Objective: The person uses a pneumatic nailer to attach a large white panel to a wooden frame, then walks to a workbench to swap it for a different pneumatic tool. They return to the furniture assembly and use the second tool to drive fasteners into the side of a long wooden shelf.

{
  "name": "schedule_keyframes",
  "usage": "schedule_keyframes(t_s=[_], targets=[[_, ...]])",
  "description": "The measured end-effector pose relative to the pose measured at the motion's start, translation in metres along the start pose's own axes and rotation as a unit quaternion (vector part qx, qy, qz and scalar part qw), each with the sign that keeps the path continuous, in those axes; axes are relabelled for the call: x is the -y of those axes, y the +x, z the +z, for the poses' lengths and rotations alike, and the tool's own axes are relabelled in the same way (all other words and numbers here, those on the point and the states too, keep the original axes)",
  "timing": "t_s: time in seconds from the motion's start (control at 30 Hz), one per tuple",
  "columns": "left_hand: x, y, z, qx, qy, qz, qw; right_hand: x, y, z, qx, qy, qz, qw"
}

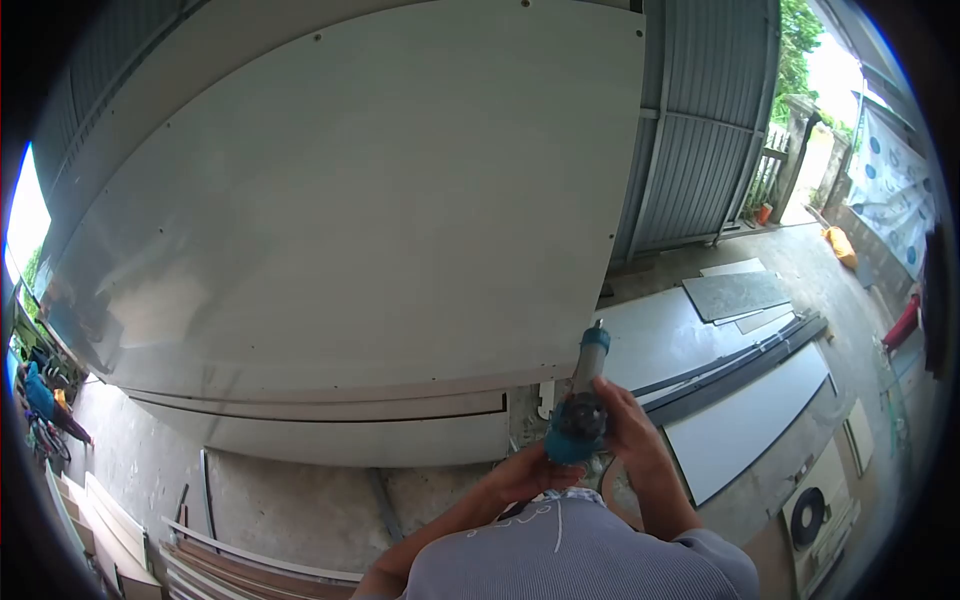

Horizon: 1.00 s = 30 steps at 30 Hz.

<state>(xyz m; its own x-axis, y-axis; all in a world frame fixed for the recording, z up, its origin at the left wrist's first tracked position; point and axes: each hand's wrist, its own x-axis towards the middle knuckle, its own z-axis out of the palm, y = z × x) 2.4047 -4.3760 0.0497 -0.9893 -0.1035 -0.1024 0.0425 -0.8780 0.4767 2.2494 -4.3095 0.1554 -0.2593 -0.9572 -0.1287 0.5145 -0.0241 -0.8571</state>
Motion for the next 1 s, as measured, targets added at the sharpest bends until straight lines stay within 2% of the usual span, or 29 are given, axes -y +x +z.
schedule_keyframes(t_s=[0.1,0.17,0.33,0.43,0.57,0.63,0.67,0.7,0.77,0.8,0.87,1.0], targets=[[-0.030,0.003,0.037,0.051,0.027,0.007,0.998,0.024,0.001,0.009,-0.003,0.046,-0.049,0.998],[-0.045,0.007,0.059,0.049,0.040,0.016,0.998,0.034,0.006,0.007,0.035,0.096,-0.103,0.989],[-0.052,0.016,0.085,0.070,0.080,0.049,0.993,0.061,0.017,0.012,0.126,0.172,-0.052,0.976],[-0.054,0.016,0.096,0.087,0.070,0.066,0.991,0.068,0.015,0.011,0.100,0.158,-0.043,0.981],[-0.064,0.011,0.123,0.076,0.093,0.053,0.991,0.094,-0.005,0.034,0.126,0.148,-0.059,0.979],[-0.071,0.002,0.148,0.072,0.111,0.059,0.989,0.110,-0.005,0.038,0.215,0.187,-0.043,0.957],[-0.076,0.001,0.166,0.061,0.136,0.074,0.986,0.123,-0.003,0.041,0.303,0.207,-0.047,0.929],[-0.082,-0.004,0.185,0.049,0.160,0.087,0.982,0.136,-0.003,0.047,0.306,0.204,-0.044,0.929],[-0.094,-0.012,0.218,0.048,0.172,0.099,0.979,0.163,-0.003,0.061,0.398,0.198,-0.038,0.895],[-0.100,-0.015,0.232,0.047,0.185,0.106,0.976,0.175,-0.002,0.068,0.400,0.196,-0.035,0.895],[-0.113,-0.020,0.255,0.062,0.208,0.131,0.967,0.197,0.001,0.083,0.469,0.201,-0.010,0.860],[-0.132,-0.027,0.274,0.076,0.248,0.210,0.943,0.226,0.008,0.117,0.511,0.193,0.028,0.837]])
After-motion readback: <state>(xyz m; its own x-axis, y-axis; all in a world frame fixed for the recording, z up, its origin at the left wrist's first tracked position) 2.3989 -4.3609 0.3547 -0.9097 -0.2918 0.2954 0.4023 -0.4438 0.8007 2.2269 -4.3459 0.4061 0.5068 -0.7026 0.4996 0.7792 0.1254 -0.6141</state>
